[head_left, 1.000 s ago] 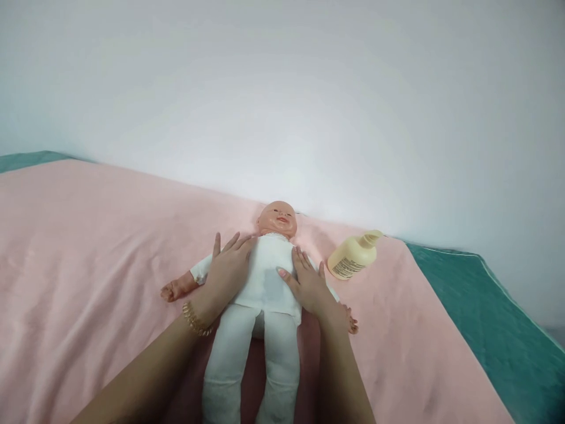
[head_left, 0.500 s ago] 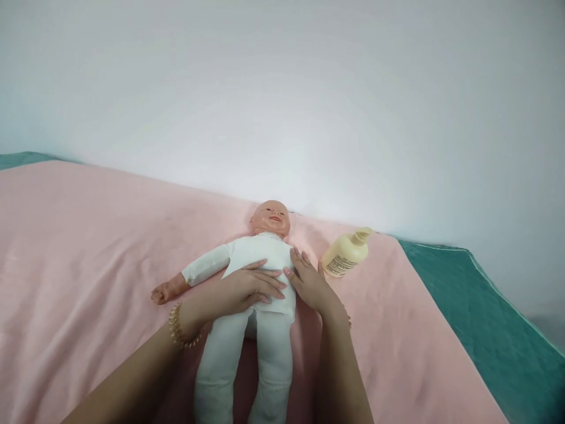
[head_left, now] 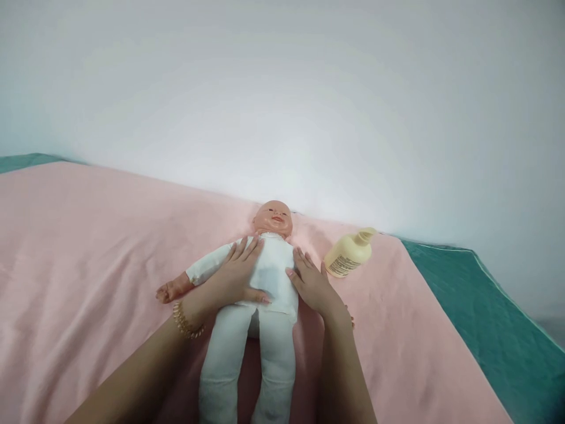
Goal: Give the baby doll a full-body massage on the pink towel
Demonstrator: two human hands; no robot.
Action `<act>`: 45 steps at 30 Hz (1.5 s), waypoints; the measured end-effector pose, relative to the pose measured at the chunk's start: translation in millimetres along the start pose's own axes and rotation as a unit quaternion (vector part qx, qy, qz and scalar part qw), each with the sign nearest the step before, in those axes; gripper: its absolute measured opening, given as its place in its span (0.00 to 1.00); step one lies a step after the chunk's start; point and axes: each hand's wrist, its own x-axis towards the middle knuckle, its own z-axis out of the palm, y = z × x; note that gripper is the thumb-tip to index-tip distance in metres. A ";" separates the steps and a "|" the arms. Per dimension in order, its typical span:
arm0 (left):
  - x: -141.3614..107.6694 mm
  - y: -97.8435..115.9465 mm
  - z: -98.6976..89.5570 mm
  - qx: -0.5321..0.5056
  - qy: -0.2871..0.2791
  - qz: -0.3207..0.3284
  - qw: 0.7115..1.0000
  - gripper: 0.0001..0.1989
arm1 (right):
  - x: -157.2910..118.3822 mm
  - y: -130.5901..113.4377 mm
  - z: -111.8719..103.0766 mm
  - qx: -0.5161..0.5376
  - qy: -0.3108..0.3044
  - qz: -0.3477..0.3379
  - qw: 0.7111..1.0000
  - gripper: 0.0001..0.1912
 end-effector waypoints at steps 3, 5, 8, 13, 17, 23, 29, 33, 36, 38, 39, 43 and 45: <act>-5.3 -2.3 -7.2 0.042 -0.023 -0.018 0.999 0.66 | -16.4 -12.8 -8.4 -0.013 0.007 0.001 1.000 0.37; -10.1 -6.0 -14.7 0.066 -0.050 -0.024 0.996 0.66 | -30.8 -24.3 -14.1 -0.001 -0.012 -0.064 0.998 0.38; -16.4 -12.3 -24.3 0.090 -0.085 -0.040 0.991 0.65 | -47.2 -41.6 -16.4 0.035 -0.095 -0.193 0.976 0.35; -19.7 -16.3 -27.1 0.096 -0.098 -0.049 0.989 0.62 | -38.4 -54.7 -2.3 0.040 -0.125 -0.267 0.955 0.31; -18.6 -16.5 -25.1 0.081 -0.098 -0.048 0.991 0.64 | -10.3 -48.1 9.4 0.004 -0.072 -0.234 0.970 0.30; -19.3 -18.2 -22.3 0.092 -0.085 -0.037 0.991 0.64 | 11.3 -27.0 17.3 -0.001 0.005 -0.103 0.995 0.38; -17.3 -8.2 -16.9 0.126 0.014 0.022 0.992 0.45 | 5.3 -7.4 7.7 -0.015 -0.010 -0.043 0.999 0.41; -18.3 11.2 -14.6 0.086 0.060 0.154 0.982 0.25 | 2.6 3.7 1.1 -0.003 -0.018 -0.030 0.999 0.39; -22.6 23.4 -11.5 0.040 0.054 0.248 0.967 0.25 | 2.6 9.9 -0.6 0.001 -0.019 -0.022 1.000 0.35; -24.1 27.6 -9.1 0.020 0.037 0.257 0.966 0.25 | 3.0 12.2 -0.7 -0.003 -0.018 -0.017 1.000 0.33; -23.9 28.6 -8.3 0.015 0.023 0.241 0.970 0.25 | 3.1 12.8 -0.6 -0.004 -0.017 -0.016 1.000 0.33; -18.1 28.0 -11.6 -0.004 -0.047 0.139 0.989 0.27 | 3.3 12.4 -0.1 -0.005 -0.011 -0.024 1.000 0.33; -14.0 24.9 -15.1 -0.012 -0.060 0.130 0.990 0.27 | 3.4 11.5 -0.1 -0.005 -0.012 -0.023 1.000 0.33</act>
